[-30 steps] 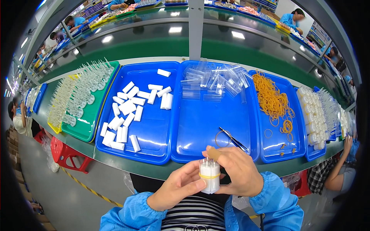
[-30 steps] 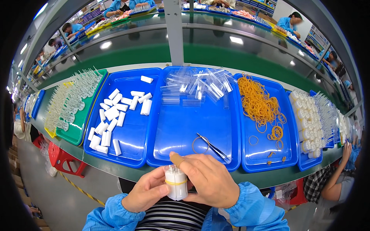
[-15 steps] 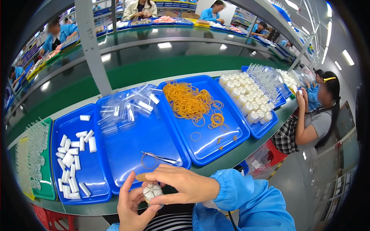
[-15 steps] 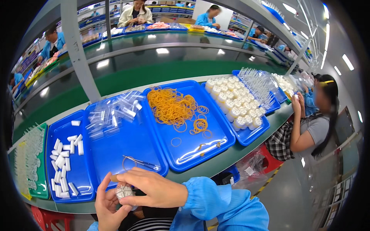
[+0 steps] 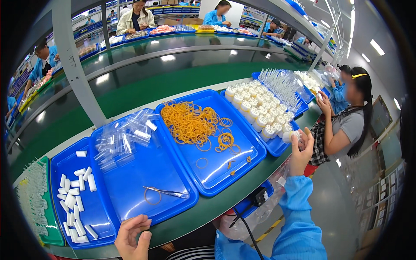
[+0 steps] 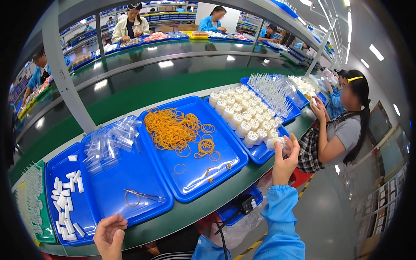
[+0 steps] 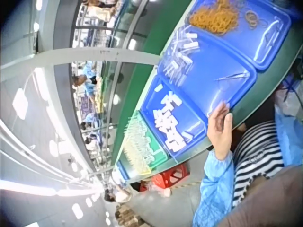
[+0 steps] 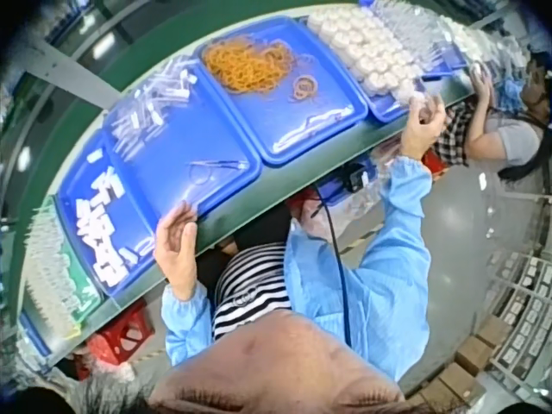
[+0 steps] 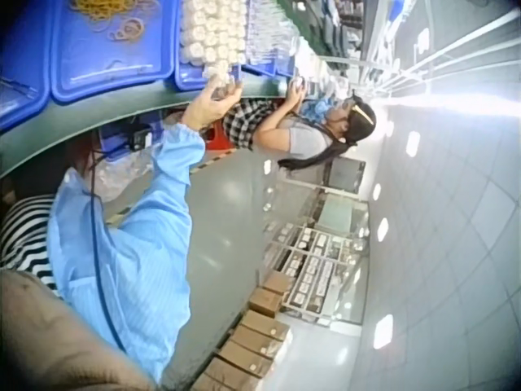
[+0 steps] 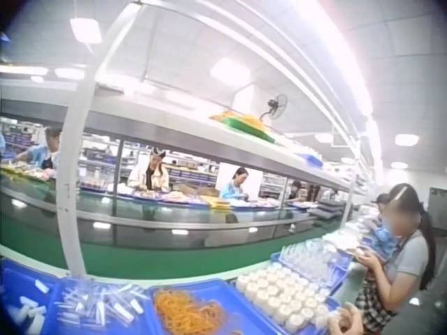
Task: The person assembles small white cylindrical components by inserting clear plastic tubes into them. They then secure the assembled units with yellow rubber bands and place the finished items into a tray. The process is repeated continuously with materials organized in blue trays on a factory workbench.
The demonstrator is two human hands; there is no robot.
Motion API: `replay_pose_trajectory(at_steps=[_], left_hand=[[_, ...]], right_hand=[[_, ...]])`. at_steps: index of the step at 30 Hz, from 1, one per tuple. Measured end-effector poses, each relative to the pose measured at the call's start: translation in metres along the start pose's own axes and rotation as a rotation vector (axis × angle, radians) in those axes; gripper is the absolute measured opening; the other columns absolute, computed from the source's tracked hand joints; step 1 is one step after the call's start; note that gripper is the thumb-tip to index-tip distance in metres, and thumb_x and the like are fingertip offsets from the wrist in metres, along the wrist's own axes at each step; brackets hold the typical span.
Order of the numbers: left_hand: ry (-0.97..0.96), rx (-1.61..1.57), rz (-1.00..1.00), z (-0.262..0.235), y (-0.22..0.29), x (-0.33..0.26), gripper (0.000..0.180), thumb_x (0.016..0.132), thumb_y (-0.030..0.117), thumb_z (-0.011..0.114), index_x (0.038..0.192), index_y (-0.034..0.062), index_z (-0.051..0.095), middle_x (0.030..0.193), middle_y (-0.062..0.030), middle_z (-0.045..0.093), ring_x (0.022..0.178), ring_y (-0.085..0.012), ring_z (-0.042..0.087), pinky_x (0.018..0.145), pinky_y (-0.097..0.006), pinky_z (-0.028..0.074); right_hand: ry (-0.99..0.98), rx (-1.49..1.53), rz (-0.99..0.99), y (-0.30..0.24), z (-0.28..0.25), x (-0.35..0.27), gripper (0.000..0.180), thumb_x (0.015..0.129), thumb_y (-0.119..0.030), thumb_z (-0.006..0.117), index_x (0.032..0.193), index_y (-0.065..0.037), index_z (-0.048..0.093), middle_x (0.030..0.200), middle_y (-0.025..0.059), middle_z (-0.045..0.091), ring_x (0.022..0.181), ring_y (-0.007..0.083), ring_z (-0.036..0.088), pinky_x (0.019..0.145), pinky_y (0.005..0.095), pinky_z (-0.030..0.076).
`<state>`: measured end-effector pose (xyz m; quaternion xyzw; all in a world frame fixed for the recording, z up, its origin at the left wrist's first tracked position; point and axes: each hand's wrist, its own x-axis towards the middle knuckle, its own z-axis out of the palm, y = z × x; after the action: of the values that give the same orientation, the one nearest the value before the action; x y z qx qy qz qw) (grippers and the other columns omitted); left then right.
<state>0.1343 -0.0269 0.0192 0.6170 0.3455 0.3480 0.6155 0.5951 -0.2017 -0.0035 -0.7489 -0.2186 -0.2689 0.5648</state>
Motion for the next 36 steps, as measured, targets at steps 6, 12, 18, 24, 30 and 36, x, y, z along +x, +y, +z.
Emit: replay_pose_trajectory(at_steps=[6,12,18,24,30,36], left_hand=[[-0.047,-0.012,0.014,0.006,0.004,0.002,0.033,0.094,-0.003,0.062,0.126,-0.0053,0.057,0.120,-0.0143,0.065,0.109,-0.0212,0.064,0.097,-0.032,0.049],[0.021,0.036,0.049,-0.010,-0.008,0.000,0.039,0.090,0.006,0.069,0.125,-0.0060,0.056,0.111,-0.0173,0.067,0.102,-0.0243,0.068,0.094,-0.036,0.053],[0.012,0.005,0.060,-0.007,0.003,-0.001,0.028,0.093,-0.001,0.063,0.121,-0.0060,0.060,0.109,-0.0152,0.068,0.101,-0.0221,0.067,0.094,-0.034,0.052],[0.001,0.009,0.086,-0.004,0.010,-0.003,0.027,0.096,-0.002,0.060,0.123,-0.0059,0.060,0.110,-0.0133,0.068,0.102,-0.0199,0.066,0.093,-0.031,0.051],[0.027,0.027,0.080,-0.011,0.006,-0.005,0.027,0.097,-0.001,0.059,0.123,-0.0058,0.060,0.110,-0.0126,0.068,0.100,-0.0191,0.066,0.092,-0.030,0.051],[0.015,0.027,0.078,-0.007,0.008,-0.003,0.027,0.097,-0.001,0.060,0.124,-0.0055,0.060,0.109,-0.0124,0.069,0.100,-0.0189,0.066,0.092,-0.030,0.051]], right_hand=[[-0.281,-0.124,-0.012,0.017,0.010,-0.004,0.057,0.088,-0.017,0.075,0.136,0.000,0.050,0.126,0.0152,0.064,0.112,0.0238,0.062,0.095,0.0351,0.048],[-0.117,0.004,-0.005,0.023,0.012,-0.003,0.055,0.090,-0.014,0.070,0.138,0.001,0.048,0.126,0.0158,0.063,0.111,0.0236,0.061,0.096,0.0360,0.047],[-0.145,-0.204,0.061,0.069,0.005,0.037,0.065,0.084,-0.022,0.075,0.138,0.001,0.048,0.125,0.0191,0.063,0.116,0.0277,0.059,0.101,0.0382,0.044],[-0.206,-0.259,-0.025,0.072,0.016,0.043,0.052,0.083,-0.024,0.078,0.124,0.002,0.060,0.107,0.0188,0.070,0.099,0.0266,0.068,0.090,0.0378,0.051],[-0.002,-0.141,0.035,0.075,-0.003,0.048,0.051,0.087,-0.022,0.076,0.127,0.003,0.056,0.110,0.0165,0.068,0.098,0.0204,0.066,0.088,0.0337,0.052],[0.054,-0.122,0.046,0.086,0.001,0.058,0.056,0.088,-0.024,0.076,0.130,0.004,0.053,0.113,0.0174,0.067,0.099,0.0204,0.066,0.089,0.0342,0.052]])
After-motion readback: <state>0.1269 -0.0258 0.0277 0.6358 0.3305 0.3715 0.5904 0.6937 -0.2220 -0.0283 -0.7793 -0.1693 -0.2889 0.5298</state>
